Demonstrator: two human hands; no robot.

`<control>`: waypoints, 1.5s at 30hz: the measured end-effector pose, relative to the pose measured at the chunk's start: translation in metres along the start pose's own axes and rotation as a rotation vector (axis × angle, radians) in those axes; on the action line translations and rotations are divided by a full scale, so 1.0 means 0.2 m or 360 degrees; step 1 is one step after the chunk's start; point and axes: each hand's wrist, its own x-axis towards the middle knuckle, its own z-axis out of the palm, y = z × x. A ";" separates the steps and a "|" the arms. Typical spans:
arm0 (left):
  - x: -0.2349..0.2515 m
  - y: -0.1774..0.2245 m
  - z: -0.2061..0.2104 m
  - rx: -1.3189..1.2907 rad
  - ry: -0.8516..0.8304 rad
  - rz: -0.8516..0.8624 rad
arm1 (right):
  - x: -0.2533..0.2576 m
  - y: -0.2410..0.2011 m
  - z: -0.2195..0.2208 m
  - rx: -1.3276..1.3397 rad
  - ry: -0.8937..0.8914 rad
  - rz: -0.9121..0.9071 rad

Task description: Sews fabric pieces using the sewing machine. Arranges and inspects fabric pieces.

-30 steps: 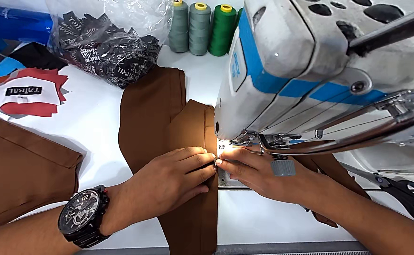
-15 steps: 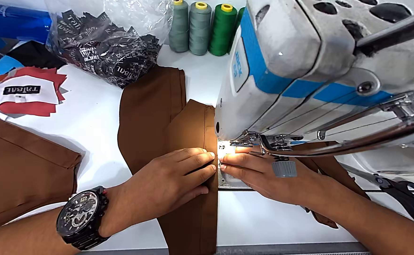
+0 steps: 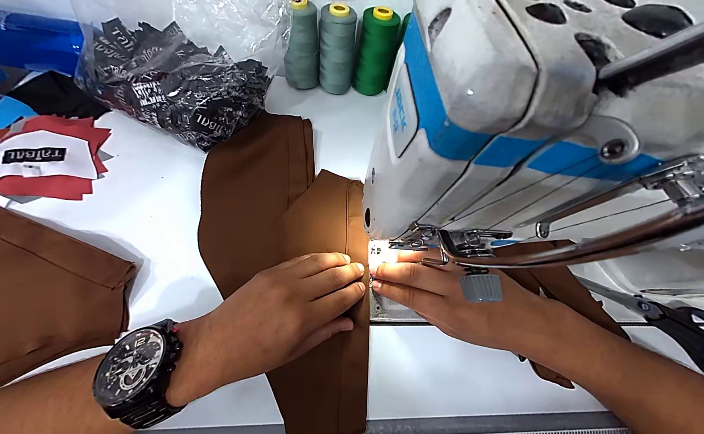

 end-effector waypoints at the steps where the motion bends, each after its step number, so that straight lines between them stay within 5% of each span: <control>1: 0.00 0.00 0.00 0.0003 0.0001 0.0002 | 0.00 0.00 0.00 -0.0006 -0.0001 -0.0002; 45: 0.01 0.01 -0.01 0.0043 -0.0049 0.0016 | 0.00 0.01 0.00 -0.0008 0.0033 0.0061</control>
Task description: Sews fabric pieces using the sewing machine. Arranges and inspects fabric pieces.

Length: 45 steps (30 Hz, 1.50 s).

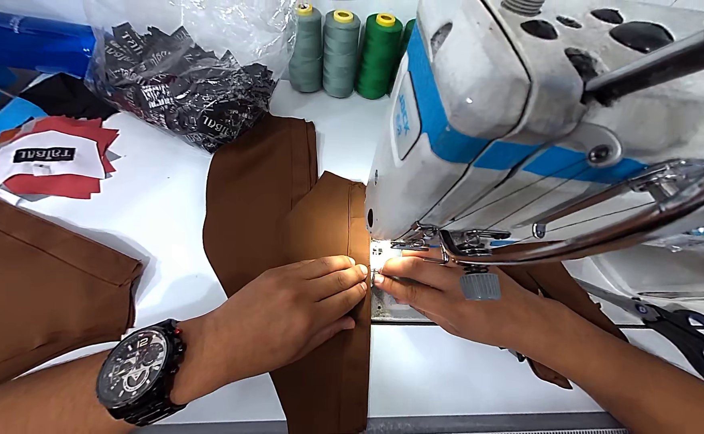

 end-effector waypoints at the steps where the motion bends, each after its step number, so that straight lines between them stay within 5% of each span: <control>1: 0.00 0.00 0.00 0.0001 0.0002 0.0001 | 0.01 0.00 0.00 0.0013 0.0002 -0.0004; 28: -0.03 -0.05 -0.02 -0.0167 -0.0019 -0.0008 | 0.04 -0.03 -0.02 -0.0061 -0.0171 -0.0042; 45: -0.03 0.00 0.00 0.0089 -0.0001 -0.0003 | -0.07 0.05 -0.12 -0.0136 -0.0012 0.0030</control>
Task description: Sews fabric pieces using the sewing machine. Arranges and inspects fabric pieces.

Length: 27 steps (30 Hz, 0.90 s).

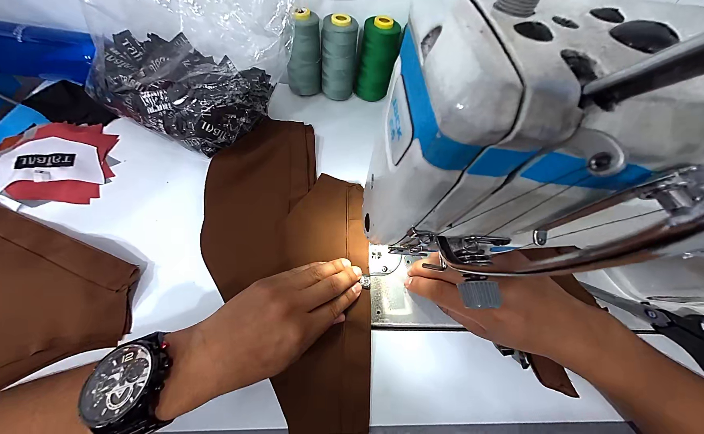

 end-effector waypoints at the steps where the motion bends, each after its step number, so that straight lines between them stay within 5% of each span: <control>1: 0.00 0.00 0.00 0.0010 0.0007 -0.0013 | 0.00 0.00 0.00 -0.0003 0.0000 0.0003; 27: 0.15 -0.06 0.05 -0.0005 0.0040 -0.0064 | 0.05 0.00 0.11 -0.0022 -0.0084 0.0220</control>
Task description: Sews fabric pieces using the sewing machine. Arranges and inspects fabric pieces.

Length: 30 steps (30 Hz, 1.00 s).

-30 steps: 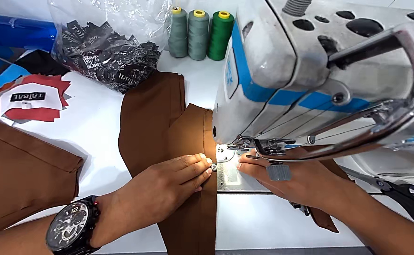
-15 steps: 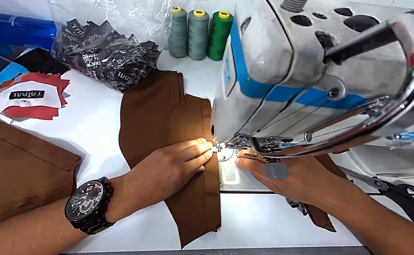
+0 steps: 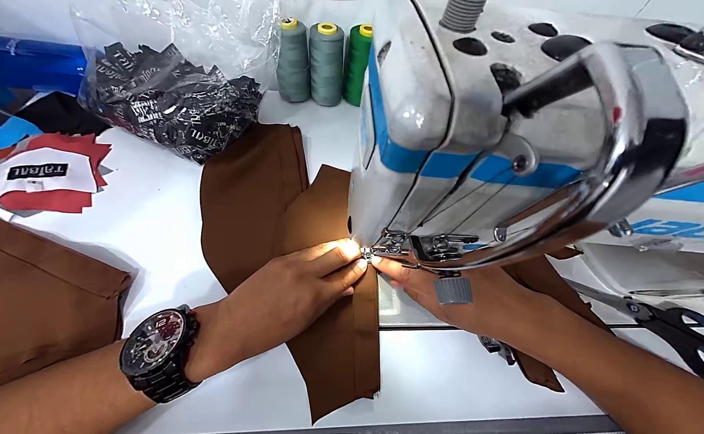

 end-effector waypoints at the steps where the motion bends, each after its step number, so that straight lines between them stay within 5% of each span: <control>1: 0.00 0.00 0.00 0.0001 -0.0005 0.0001 | 0.00 0.00 0.01 0.0012 0.0004 -0.0002; 30: 0.01 0.01 0.01 -0.0006 0.0004 -0.0002 | 0.01 0.00 0.01 0.0057 -0.0071 0.0058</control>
